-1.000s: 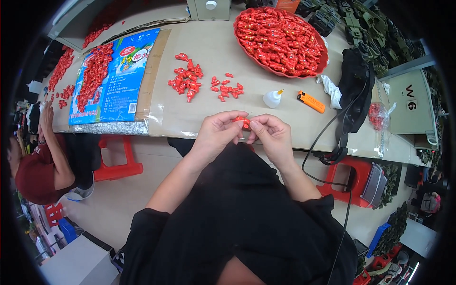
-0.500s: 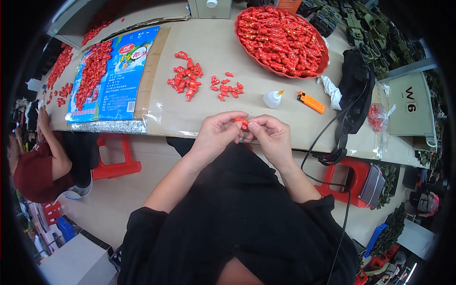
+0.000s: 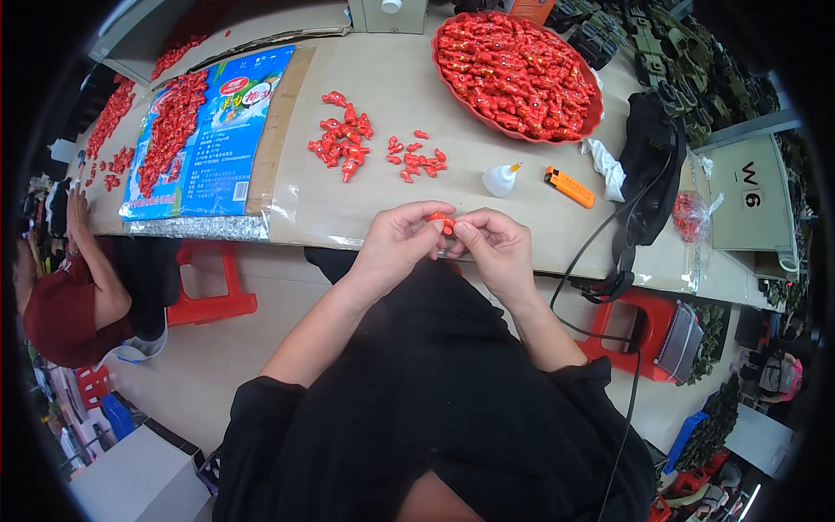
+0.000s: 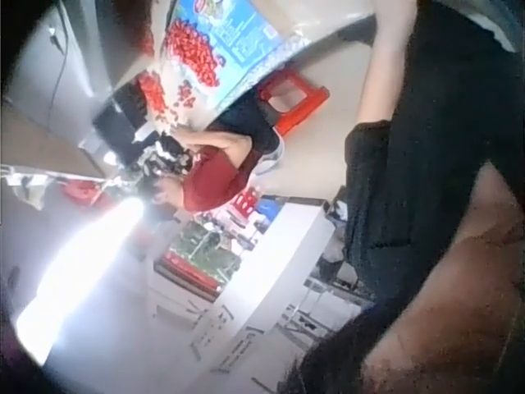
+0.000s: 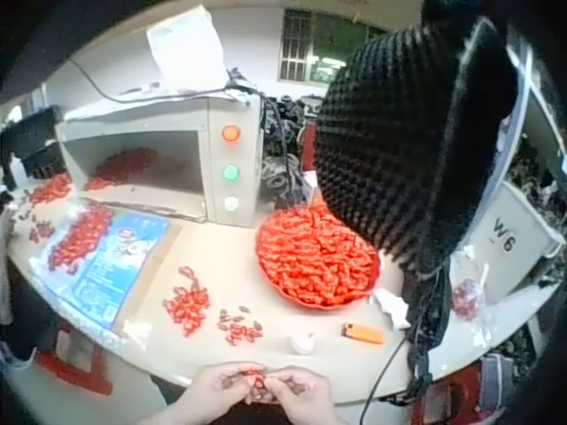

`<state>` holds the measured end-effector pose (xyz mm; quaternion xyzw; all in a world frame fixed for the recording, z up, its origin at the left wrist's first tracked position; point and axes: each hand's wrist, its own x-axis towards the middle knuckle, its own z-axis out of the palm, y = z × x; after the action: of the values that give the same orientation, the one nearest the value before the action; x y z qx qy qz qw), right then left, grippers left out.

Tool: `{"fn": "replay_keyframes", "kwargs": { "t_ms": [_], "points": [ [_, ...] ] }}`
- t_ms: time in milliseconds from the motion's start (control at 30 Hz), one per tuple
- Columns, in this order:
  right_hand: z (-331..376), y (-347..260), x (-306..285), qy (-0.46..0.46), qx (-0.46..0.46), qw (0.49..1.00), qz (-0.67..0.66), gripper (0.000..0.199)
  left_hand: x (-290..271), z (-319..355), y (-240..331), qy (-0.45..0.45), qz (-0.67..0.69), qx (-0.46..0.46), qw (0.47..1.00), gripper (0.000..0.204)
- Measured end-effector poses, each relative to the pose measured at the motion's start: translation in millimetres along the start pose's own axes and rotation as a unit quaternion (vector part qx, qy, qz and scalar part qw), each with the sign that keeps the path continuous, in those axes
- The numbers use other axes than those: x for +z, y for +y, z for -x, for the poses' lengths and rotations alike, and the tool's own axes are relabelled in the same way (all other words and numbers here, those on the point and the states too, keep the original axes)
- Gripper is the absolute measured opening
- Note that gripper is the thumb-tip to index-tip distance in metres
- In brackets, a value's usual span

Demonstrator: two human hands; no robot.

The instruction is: The person applies glue onto small plastic pieces using a squeeze bottle and fits matching plastic components together by hand.

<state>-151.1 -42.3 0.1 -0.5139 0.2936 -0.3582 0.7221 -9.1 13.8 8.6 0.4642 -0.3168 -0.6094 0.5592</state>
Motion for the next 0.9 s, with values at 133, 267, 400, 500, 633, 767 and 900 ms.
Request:
{"fn": "replay_keyframes", "kwargs": {
  "t_ms": [133, 267, 400, 500, 633, 767, 900],
  "points": [
    [-0.5, 0.0, 0.0, 0.001, 0.004, 1.000, 0.002, 0.009, -0.5, -0.1, 0.1, -0.005, 0.003, 0.002, 1.000, 0.024],
    [-0.5, 1.5, -1.8, -0.006, -0.009, 1.000, -0.018, 0.010, 0.5, 0.5, 1.3, -0.001, 0.023, -0.001, 1.000, 0.024],
    [0.8, -0.7, -1.6, -0.010, -0.008, 1.000, -0.004, 0.010, 0.1, 1.0, 1.4, 0.004, 0.037, -0.001, 0.999, 0.025],
    [0.2, -0.3, -1.8, -0.013, -0.011, 1.000, 0.003, 0.010, -2.0, 0.0, 0.0, 0.003, 0.036, -0.001, 0.999, 0.026],
    [1.4, 0.4, -1.4, -0.012, -0.017, 1.000, 0.018, 0.009, -0.8, 0.7, 1.3, 0.008, 0.042, -0.010, 0.999, 0.027],
    [1.7, 2.0, -1.1, -0.004, -0.022, 0.999, 0.034, 0.008, -0.4, 0.4, 0.5, 0.006, 0.036, -0.004, 0.999, 0.026],
    [1.7, 1.9, -0.9, -0.002, -0.017, 1.000, 0.023, 0.007, 0.9, 0.7, 2.2, 0.005, 0.033, -0.002, 0.999, 0.024]
  ]
}}
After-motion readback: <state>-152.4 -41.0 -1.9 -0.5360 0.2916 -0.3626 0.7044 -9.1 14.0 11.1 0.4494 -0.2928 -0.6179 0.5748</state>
